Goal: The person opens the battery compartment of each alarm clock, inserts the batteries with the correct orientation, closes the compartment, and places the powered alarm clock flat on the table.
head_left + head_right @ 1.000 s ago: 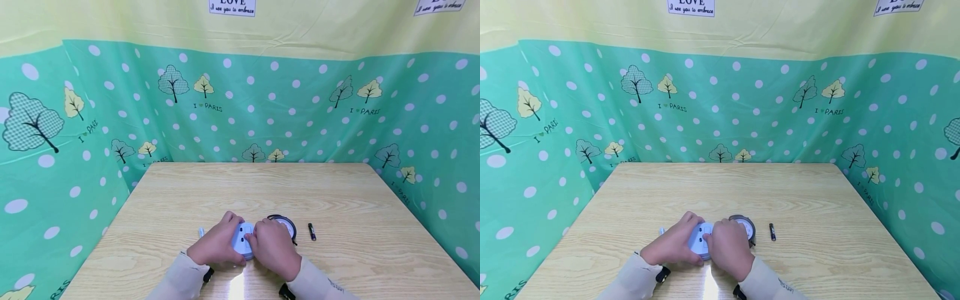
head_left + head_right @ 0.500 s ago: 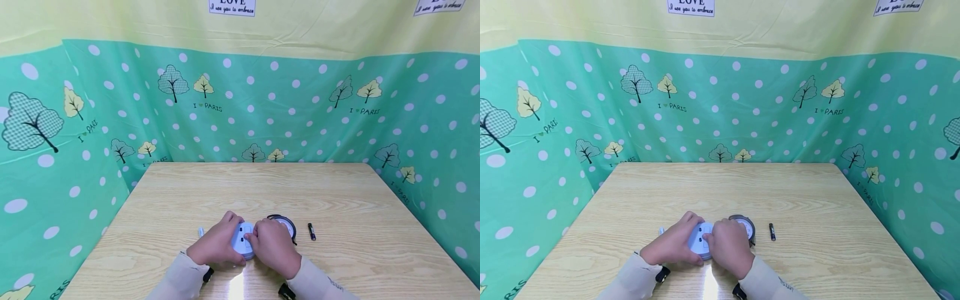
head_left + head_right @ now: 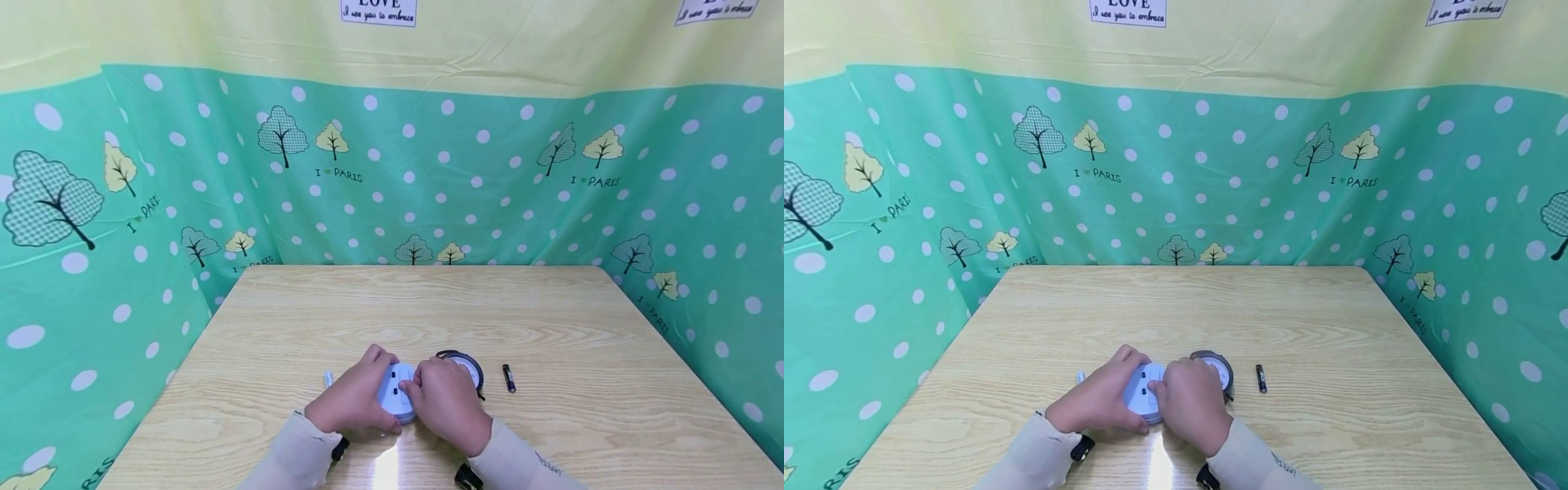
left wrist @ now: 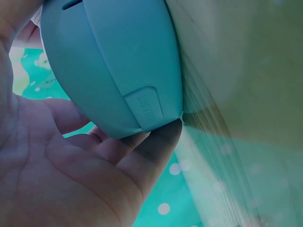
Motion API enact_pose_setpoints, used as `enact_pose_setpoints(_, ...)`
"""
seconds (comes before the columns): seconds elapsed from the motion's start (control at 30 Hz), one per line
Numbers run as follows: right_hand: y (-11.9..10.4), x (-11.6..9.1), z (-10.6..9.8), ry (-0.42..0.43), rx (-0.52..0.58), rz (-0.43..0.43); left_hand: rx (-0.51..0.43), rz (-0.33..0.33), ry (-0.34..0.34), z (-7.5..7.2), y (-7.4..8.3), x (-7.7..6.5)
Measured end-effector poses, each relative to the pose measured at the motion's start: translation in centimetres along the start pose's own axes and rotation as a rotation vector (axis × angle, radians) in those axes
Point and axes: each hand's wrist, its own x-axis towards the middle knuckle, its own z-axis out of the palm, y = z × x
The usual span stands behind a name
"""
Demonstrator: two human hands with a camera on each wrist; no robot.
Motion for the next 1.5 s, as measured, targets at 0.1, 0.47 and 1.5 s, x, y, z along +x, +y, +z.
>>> enact_pose_setpoints(0.1, 0.00, 0.00, 0.01, -0.006, 0.008, 0.007, -0.001, 0.004, 0.001, 0.05, -0.07, 0.02)
enact_pose_setpoints(0.47, -0.03, -0.08, 0.02, 0.010, 0.001, 0.019, 0.001, 0.010, 0.003, 0.12, -0.29, 0.09)
enact_pose_setpoints(1.5, 0.00, -0.02, 0.19, 0.026, 0.006, 0.033, -0.017, -0.022, -0.016, -0.30, 0.24, -0.29)
